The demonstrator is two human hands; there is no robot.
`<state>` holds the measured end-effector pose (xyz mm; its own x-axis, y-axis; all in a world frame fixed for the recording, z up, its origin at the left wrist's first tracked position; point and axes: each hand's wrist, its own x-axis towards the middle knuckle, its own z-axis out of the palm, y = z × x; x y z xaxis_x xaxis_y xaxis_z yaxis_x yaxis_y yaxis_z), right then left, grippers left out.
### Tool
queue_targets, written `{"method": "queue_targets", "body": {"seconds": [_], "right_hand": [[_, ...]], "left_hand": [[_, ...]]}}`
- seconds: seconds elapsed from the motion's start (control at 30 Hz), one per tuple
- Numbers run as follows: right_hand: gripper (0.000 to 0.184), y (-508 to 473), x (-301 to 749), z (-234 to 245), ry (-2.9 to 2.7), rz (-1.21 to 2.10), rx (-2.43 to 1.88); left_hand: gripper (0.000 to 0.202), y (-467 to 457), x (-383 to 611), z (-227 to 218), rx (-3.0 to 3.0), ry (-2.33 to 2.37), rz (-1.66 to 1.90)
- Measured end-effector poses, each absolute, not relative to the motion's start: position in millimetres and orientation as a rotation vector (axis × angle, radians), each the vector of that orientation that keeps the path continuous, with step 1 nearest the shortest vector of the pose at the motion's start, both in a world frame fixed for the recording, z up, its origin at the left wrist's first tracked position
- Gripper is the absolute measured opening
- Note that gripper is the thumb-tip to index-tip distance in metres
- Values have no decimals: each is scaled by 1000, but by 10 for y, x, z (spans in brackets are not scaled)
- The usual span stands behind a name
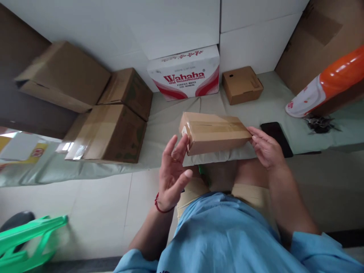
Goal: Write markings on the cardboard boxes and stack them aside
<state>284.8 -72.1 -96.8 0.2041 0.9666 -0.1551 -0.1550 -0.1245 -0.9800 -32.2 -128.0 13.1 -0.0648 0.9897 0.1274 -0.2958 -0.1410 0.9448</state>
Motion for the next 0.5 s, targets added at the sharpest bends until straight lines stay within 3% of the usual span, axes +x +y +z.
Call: {"method": "queue_targets", "body": {"seconds": [0.27, 0.5], "right_hand": [[45, -855, 2625, -688, -1047, 1170, -1218], [64, -1107, 2131, -75, -1678, 659, -1154]], "left_hand": [[65, -911, -658, -96, 1068, 979, 1550], [39, -676, -943, -699, 761, 1164, 1451]]}}
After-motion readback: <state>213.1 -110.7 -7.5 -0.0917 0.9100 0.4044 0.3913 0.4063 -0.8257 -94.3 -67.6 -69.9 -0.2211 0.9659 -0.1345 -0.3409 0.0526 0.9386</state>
